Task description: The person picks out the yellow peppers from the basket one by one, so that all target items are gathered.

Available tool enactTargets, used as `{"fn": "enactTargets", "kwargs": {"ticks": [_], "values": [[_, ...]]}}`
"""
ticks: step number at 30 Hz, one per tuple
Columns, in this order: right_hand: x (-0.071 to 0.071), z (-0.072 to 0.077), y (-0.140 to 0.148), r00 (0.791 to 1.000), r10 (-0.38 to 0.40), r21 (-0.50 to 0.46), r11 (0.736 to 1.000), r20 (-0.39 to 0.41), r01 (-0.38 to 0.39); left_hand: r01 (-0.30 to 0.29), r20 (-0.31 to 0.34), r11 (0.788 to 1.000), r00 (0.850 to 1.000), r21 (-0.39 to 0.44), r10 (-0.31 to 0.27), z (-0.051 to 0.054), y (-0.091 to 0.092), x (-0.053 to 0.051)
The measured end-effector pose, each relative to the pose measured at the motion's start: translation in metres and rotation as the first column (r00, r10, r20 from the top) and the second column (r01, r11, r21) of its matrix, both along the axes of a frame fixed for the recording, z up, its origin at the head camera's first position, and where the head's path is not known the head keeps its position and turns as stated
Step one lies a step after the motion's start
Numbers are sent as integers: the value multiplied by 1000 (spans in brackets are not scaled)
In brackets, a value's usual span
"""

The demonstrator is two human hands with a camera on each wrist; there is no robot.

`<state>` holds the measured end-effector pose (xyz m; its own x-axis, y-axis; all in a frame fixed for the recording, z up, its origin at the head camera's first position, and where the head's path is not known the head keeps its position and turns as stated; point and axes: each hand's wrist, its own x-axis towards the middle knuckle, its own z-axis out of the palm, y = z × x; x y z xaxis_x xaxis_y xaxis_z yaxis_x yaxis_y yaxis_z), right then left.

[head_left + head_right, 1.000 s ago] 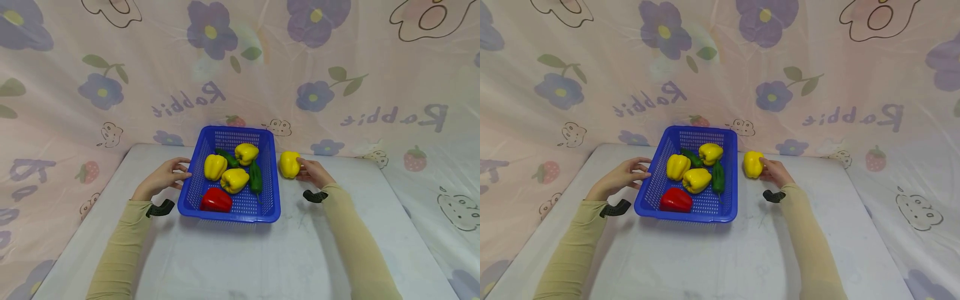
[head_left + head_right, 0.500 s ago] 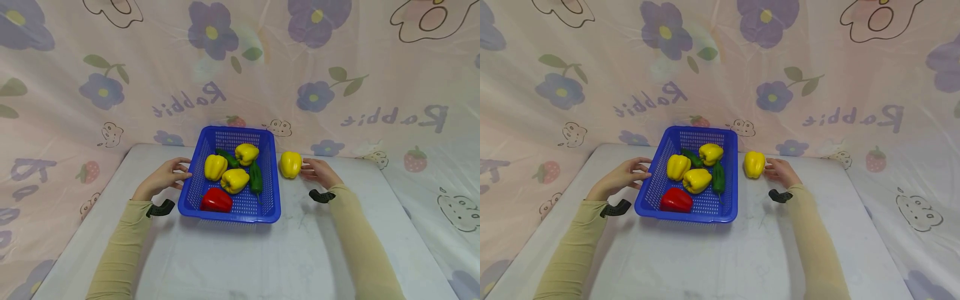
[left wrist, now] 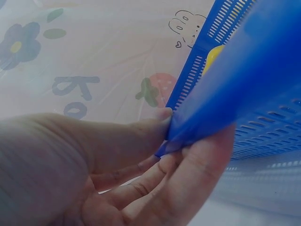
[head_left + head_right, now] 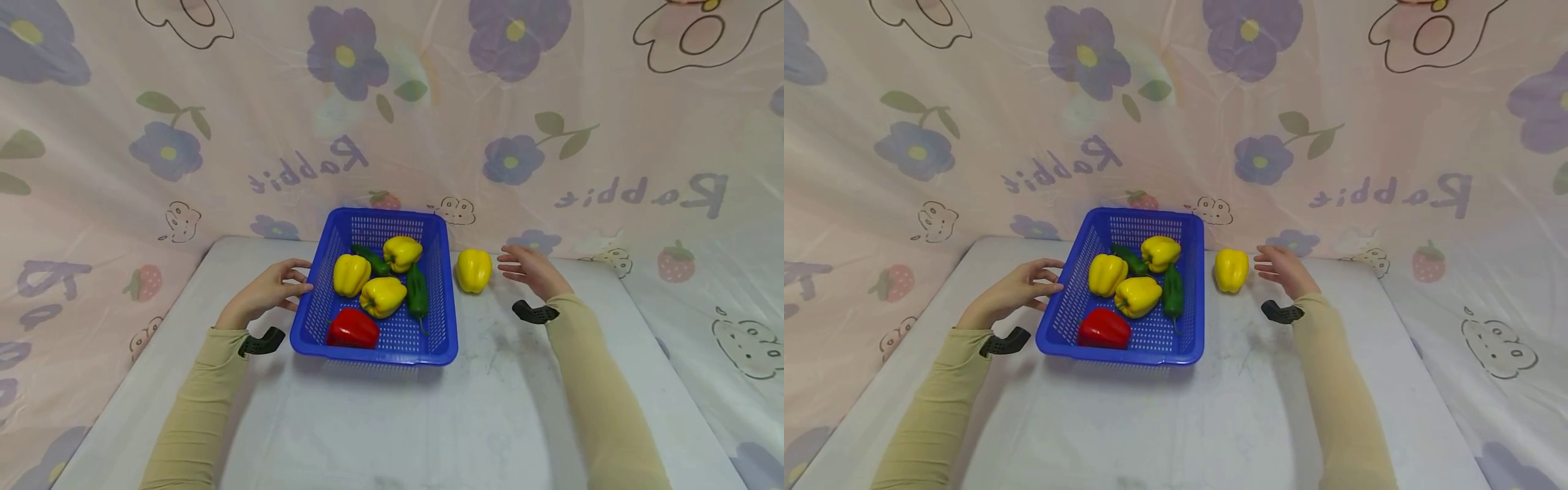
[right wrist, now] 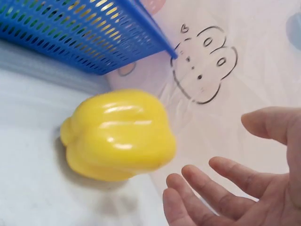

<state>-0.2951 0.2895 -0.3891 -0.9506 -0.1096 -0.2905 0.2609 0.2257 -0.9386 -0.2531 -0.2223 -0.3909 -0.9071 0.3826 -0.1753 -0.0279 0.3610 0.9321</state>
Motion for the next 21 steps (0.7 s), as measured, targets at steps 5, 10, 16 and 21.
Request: {"fn": "enactTargets", "kwargs": {"ticks": [5, 10, 16, 21], "values": [[1, 13, -2, 999, 13, 14, 1000, -33, -13, 3, -2, 1000, 1000, -1, -3, 1, 0, 0], [-1, 24, -10, 999, -5, 17, 1000, -53, 6, 11, -1, 1000, 1000, -1, -11, 3, 0, 2], [-1, 41, -24, 993, 7, 40, 999, -115, -3, 10, 3, 1000, 1000, 1, -10, 3, 1, 3], [3, 48, -37, 987, 20, 33, 999, -159, -15, 17, 6, 1000, 1000, 0, -17, 2, 1, 2]]}}
